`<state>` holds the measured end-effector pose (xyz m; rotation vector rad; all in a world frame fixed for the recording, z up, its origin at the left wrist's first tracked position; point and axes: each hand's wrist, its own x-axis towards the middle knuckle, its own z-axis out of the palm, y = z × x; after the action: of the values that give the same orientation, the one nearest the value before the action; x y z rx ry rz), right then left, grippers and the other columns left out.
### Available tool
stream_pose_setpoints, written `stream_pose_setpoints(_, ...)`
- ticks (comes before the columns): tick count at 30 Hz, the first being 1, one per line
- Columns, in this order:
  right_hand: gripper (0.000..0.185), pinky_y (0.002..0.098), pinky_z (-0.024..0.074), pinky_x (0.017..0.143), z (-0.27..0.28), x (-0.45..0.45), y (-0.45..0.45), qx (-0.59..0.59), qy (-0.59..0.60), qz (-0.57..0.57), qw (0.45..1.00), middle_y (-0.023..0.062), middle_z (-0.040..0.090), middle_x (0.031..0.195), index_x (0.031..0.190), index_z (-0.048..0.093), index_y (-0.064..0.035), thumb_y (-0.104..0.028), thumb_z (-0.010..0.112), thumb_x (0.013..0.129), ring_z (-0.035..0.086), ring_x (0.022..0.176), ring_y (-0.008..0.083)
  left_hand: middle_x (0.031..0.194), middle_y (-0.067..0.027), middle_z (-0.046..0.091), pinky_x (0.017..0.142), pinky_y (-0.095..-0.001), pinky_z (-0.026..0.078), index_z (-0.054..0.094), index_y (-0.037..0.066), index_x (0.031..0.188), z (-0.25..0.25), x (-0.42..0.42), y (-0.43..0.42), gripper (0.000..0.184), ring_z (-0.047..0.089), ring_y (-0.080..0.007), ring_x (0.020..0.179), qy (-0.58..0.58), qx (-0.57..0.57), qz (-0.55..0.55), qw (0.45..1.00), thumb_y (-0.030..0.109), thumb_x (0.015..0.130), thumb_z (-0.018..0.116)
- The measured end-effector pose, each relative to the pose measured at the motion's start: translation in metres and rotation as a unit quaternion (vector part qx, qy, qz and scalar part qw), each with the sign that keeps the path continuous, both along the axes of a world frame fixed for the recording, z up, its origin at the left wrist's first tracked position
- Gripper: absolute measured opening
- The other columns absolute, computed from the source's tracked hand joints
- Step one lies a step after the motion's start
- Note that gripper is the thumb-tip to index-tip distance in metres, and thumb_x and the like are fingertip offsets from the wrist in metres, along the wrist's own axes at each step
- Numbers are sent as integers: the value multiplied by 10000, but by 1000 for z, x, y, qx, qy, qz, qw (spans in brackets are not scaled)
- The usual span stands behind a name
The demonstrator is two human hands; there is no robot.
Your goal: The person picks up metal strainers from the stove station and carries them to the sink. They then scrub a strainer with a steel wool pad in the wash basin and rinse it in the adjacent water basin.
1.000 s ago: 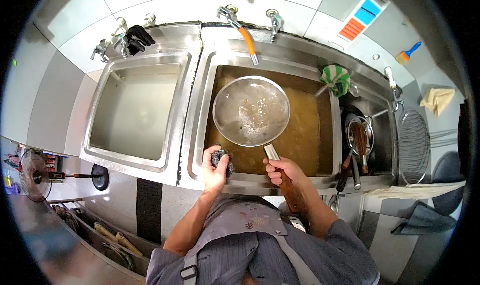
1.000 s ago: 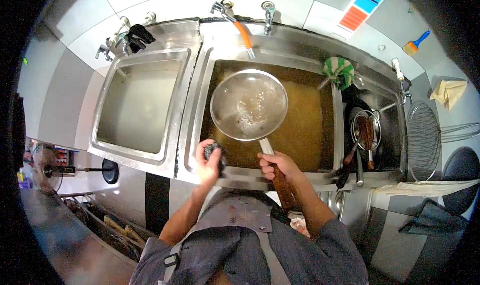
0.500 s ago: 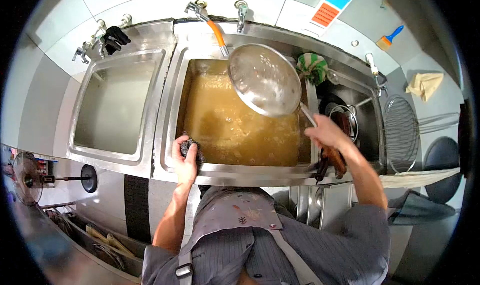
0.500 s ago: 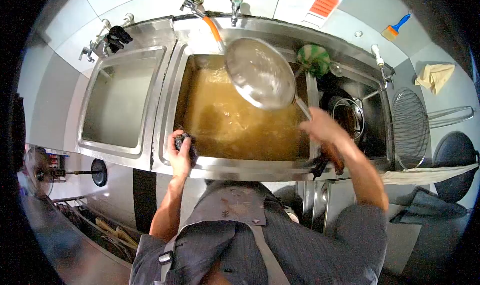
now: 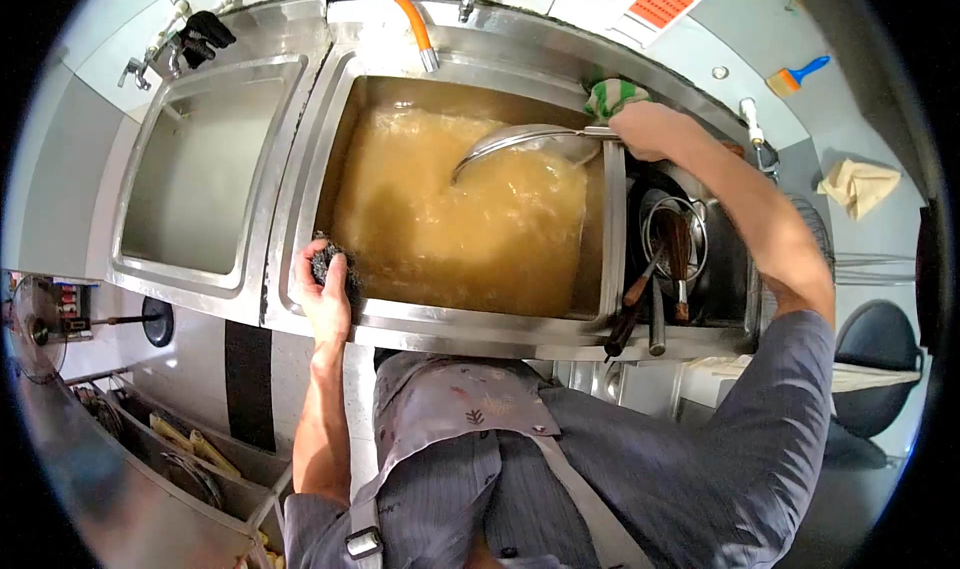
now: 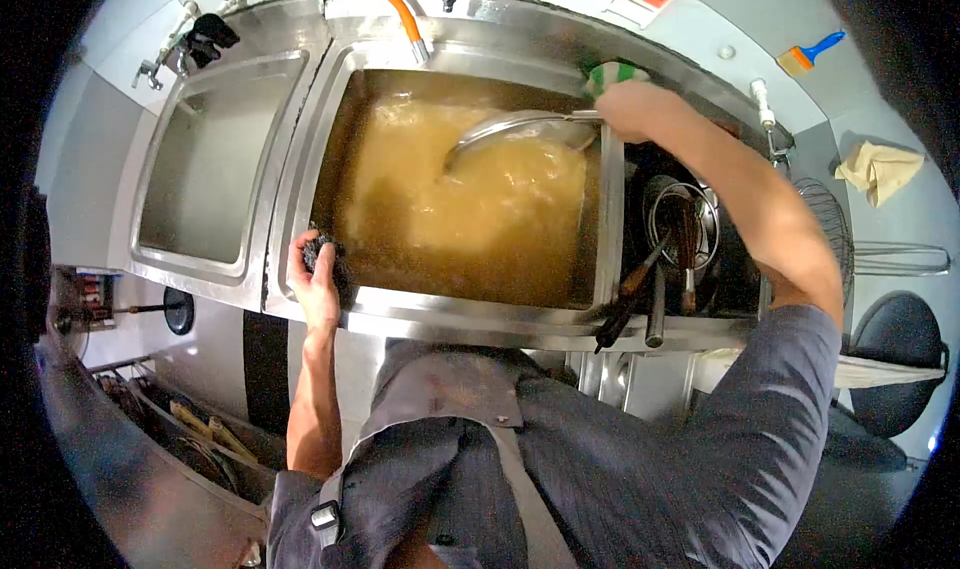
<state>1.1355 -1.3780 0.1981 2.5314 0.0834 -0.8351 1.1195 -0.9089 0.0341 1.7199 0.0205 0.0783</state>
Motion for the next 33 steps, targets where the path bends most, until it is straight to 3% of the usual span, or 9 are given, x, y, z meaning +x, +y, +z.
stream_pose_setpoints(4, 173, 437, 567, 783, 3, 9, -9, 7, 19, 40, 999, 231, 705, 1007, 920, 724, 25, -28, 622, 790, 698, 924, 382, 937, 15, 569, 696, -227, 434, 593, 58, 1143, 6, -2, -4, 241, 508, -70, 794, 34, -32, 12, 999, 58, 909, 652)
stream_pose_setpoints(7, 170, 436, 567, 775, 0, 17, -6, -25, 64, 49, 996, 224, 712, 972, 910, 723, 25, -17, 618, 783, 701, 913, 370, 925, 10, 571, 693, -231, 444, 600, 58, 1126, 7, -2, -7, 223, 518, -77, 785, -38, 20, 26, 999, 78, 911, 654)
stream_pose_setpoints(10, 72, 436, 567, 696, -12, 27, 0, 13, 114, 123, 986, 202, 694, 803, 815, 679, 7, -17, 652, 752, 694, 777, 360, 895, 25, 531, 679, -222, 380, 598, 48, 1133, 3, 0, -4, 235, 454, -67, 773, -9, 3, 27, 1000, 98, 910, 650)
stream_pose_setpoints(14, 97, 342, 489, 418, -18, 19, 30, 58, 273, -123, 952, 113, 625, 629, 807, 620, 37, -36, 682, 793, 601, 516, 200, 944, -11, 587, 715, -248, 456, 609, 46, 1120, -8, 3, 2, 242, 534, -96, 810, -25, 38, 40, 998, 91, 890, 668)
stream_pose_setpoints(20, 217, 335, 480, 446, -71, -3, -17, 219, 396, -402, 797, 92, 619, 665, 803, 627, 35, -138, 745, 860, 599, 551, 179, 915, -2, 581, 709, -247, 449, 606, 54, 1132, -17, 3, 1, 250, 531, -94, 788, -24, 11, 62, 998, 112, 898, 675)
stream_pose_setpoints(24, 224, 330, 486, 456, -120, -48, -24, 356, 371, -495, 700, 82, 625, 659, 785, 634, -6, -195, 704, 884, 606, 526, 190, 961, -5, 561, 718, -239, 466, 595, 80, 1143, -8, 0, -1, 265, 537, -84, 833, 23, -51, 62, 997, 84, 895, 688)
stream_pose_setpoints(30, 152, 304, 435, 465, -182, -66, 62, 487, 352, -531, 598, 38, 585, 686, 887, 585, -56, -183, 660, 921, 543, 541, 136, 993, -4, 558, 726, -239, 467, 589, 70, 1155, -9, 0, 0, 270, 533, -83, 828, 30, -84, 67, 994, 71, 901, 680)
stream_pose_setpoints(31, 192, 291, 460, 470, -175, -63, 86, 524, 360, -562, 529, 20, 578, 680, 856, 586, -37, -201, 647, 935, 541, 527, 121, 1007, -6, 559, 722, -235, 465, 589, 63, 1151, -6, 0, -1, 268, 534, -81, 826, 13, -69, 69, 995, 71, 900, 681)
stream_pose_setpoints(33, 161, 283, 434, 471, -178, -64, 115, 569, 351, -561, 488, 7, 568, 705, 908, 576, -37, -183, 621, 957, 517, 529, 109, 913, 12, 556, 687, -228, 440, 592, 57, 1136, -10, 0, -1, 259, 516, -73, 770, 11, -82, 81, 993, 82, 895, 681)
